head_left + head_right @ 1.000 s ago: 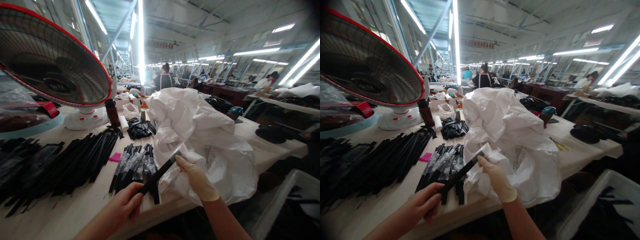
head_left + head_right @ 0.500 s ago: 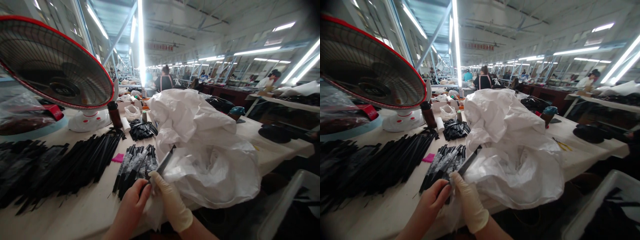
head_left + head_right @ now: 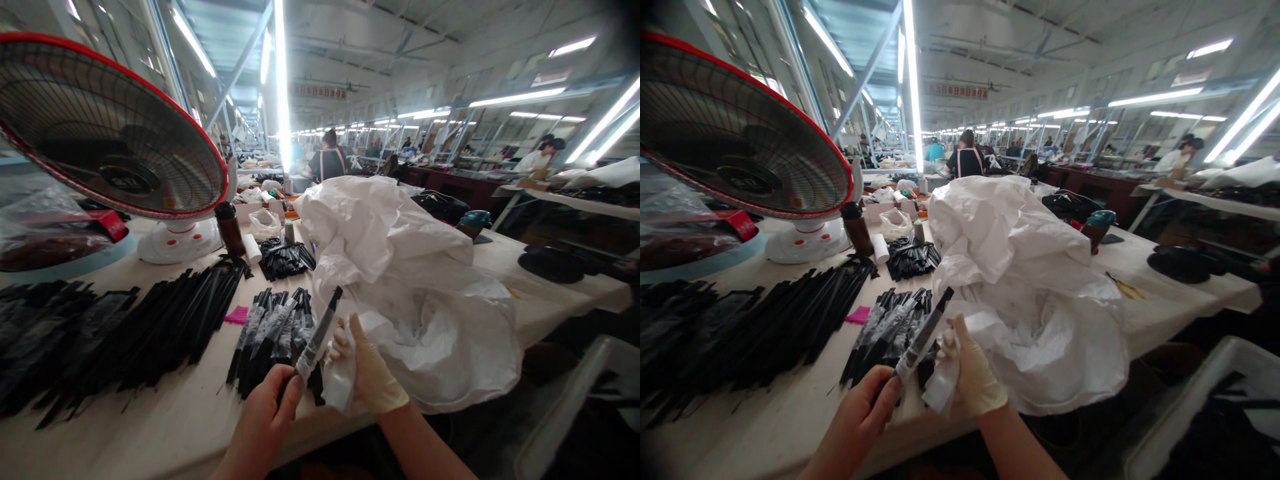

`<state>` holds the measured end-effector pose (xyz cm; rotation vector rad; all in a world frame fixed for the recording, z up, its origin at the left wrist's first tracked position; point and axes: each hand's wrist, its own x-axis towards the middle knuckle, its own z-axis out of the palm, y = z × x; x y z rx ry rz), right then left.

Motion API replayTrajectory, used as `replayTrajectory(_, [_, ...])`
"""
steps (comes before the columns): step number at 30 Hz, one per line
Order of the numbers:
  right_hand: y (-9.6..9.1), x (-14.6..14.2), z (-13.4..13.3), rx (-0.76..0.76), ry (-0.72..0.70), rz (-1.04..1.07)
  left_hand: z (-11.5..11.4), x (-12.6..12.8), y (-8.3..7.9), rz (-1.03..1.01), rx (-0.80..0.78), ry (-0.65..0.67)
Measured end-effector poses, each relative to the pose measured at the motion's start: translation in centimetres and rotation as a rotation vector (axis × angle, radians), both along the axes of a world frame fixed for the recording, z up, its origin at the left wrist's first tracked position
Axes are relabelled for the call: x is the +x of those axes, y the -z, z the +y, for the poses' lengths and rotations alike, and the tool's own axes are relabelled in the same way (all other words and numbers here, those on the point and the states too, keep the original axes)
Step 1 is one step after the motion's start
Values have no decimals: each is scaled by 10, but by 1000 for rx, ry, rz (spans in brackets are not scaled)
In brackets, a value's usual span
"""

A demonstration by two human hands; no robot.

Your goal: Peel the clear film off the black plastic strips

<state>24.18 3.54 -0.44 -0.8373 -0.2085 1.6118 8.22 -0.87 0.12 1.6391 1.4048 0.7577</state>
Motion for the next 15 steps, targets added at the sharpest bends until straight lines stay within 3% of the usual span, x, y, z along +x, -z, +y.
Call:
replayTrajectory(3, [-11, 14, 11, -94, 125, 1, -4, 0, 3, -74, -49, 16])
replayTrajectory(10, [-14, -13, -4, 87, 106, -244, 9, 16, -1, -526, -399, 78])
replayTrajectory(12, [-11, -10, -6, 102, 49, -268, 12, 15, -5, -530, -383, 26])
replayTrajectory(15, [-6, 9, 1, -33, 38, -159, 17, -4, -14, -505, -180, -144])
